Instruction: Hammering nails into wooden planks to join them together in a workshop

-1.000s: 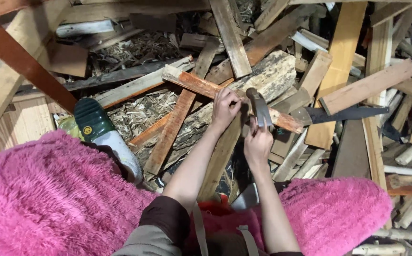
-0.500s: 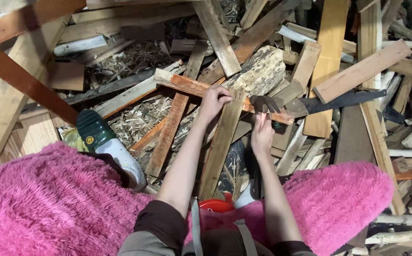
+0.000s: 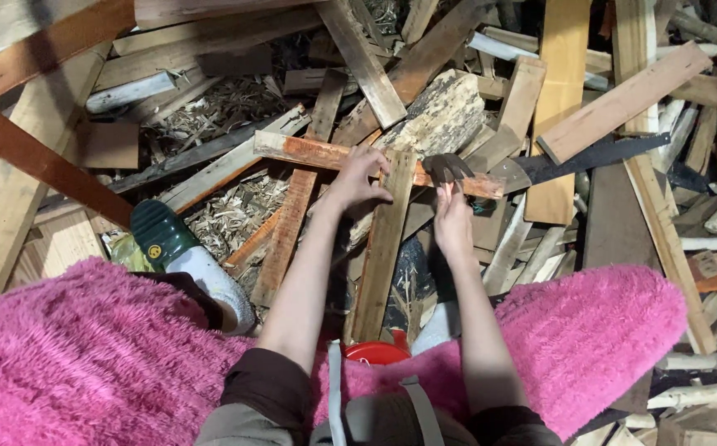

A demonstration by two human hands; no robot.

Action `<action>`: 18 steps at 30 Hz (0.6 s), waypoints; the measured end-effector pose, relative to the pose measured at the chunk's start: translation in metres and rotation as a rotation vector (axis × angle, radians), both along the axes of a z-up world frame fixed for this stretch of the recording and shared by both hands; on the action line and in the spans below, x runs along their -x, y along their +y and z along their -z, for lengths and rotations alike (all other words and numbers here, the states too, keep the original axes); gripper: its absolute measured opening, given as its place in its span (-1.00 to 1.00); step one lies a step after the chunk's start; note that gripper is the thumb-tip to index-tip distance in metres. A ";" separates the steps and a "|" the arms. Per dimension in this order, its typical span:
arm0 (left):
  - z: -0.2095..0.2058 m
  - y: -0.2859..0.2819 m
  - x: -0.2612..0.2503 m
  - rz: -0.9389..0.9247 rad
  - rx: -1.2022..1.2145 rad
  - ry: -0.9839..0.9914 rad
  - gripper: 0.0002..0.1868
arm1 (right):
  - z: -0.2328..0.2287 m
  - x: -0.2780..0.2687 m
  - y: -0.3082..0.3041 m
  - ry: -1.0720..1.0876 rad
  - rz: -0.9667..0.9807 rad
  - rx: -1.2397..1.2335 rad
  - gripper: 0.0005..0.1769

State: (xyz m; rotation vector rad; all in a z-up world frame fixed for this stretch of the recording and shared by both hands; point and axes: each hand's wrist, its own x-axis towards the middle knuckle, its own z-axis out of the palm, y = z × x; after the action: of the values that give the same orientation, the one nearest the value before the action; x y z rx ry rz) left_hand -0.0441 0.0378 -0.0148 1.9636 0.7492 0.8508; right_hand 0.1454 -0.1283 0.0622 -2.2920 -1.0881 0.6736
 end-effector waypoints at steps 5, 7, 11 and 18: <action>-0.015 -0.027 -0.006 -0.150 -0.075 0.006 -0.57 | -0.017 0.003 -0.003 -0.017 0.004 0.004 -0.43; -0.014 -0.034 -0.004 -0.191 -0.080 0.031 -0.63 | -0.030 0.013 -0.002 -0.010 -0.021 0.011 -0.41; -0.010 -0.041 -0.012 -0.290 -0.126 0.075 -0.78 | -0.038 0.017 0.000 -0.040 -0.023 -0.008 -0.41; -0.090 0.007 0.068 -0.609 0.363 -0.412 -0.88 | -0.008 -0.008 0.003 -0.014 -0.030 -0.028 -0.43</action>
State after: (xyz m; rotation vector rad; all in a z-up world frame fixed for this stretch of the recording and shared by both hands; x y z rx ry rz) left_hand -0.1121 0.0450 0.0755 1.1883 1.1723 1.3176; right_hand 0.1532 -0.1255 0.0705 -2.2643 -1.1327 0.6510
